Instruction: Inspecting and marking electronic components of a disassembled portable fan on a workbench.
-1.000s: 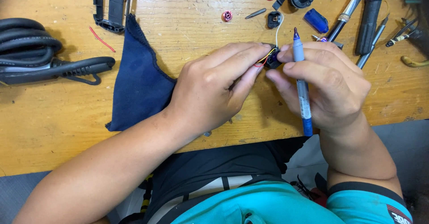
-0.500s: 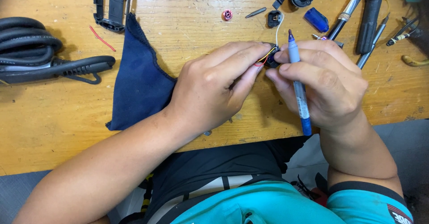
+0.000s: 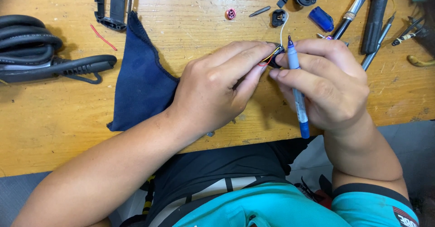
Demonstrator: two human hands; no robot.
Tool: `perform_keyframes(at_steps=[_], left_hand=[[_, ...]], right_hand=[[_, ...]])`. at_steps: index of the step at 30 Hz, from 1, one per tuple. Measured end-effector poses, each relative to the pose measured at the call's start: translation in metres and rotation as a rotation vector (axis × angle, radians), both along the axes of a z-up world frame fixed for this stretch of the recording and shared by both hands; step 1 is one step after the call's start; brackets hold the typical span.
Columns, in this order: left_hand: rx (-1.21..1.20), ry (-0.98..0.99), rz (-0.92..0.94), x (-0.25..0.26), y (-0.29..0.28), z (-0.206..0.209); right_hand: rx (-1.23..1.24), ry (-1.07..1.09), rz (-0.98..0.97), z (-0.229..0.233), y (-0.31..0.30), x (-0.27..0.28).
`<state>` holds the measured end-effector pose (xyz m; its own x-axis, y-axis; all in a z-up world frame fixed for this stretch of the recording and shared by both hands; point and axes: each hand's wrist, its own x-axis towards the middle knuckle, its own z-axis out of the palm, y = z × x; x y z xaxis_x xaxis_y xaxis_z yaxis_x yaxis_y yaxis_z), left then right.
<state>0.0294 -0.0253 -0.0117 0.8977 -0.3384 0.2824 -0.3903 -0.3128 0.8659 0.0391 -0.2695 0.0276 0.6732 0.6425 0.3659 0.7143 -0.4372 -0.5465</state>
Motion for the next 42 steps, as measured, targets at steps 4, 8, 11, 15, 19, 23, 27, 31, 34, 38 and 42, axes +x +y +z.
perform_keyframes(at_steps=[4, 8, 11, 15, 19, 23, 27, 31, 34, 38, 42], left_hand=[[0.005, -0.011, 0.003, 0.000, 0.000, 0.001], [0.008, -0.022, 0.009, 0.000, 0.000, 0.000], [0.006, -0.027, 0.008, 0.000, 0.000, 0.000], [0.009, -0.038, 0.009, 0.000, 0.000, 0.000], [0.013, -0.030, 0.007, 0.000, 0.000, 0.000], [0.010, -0.038, 0.010, 0.000, -0.001, 0.000], [0.016, -0.033, 0.007, 0.000, -0.001, 0.001], [0.017, -0.011, -0.005, -0.001, -0.001, 0.001], [0.030, 0.015, -0.009, -0.004, 0.002, 0.000], [0.053, 0.086, 0.002, -0.008, 0.010, 0.014], [-0.018, -0.153, 0.147, -0.020, 0.036, 0.075]], right_hand=[[-0.103, -0.132, 0.056, 0.003, 0.001, 0.001], [-0.159, -0.185, 0.053, 0.005, 0.002, 0.000], [-0.200, -0.220, 0.045, 0.004, 0.001, -0.001], [-0.203, -0.232, 0.035, 0.003, 0.002, -0.001], [0.033, -0.032, -0.010, -0.008, -0.003, 0.001], [0.026, -0.072, 0.008, -0.007, -0.005, 0.004], [-0.029, -0.072, 0.016, -0.001, -0.002, 0.004], [0.084, -0.097, -0.002, -0.014, -0.014, 0.007], [0.234, -0.082, -0.086, -0.017, -0.026, 0.007], [0.298, -0.080, -0.211, -0.015, -0.035, 0.007], [0.329, -0.134, -0.185, -0.008, -0.029, 0.006]])
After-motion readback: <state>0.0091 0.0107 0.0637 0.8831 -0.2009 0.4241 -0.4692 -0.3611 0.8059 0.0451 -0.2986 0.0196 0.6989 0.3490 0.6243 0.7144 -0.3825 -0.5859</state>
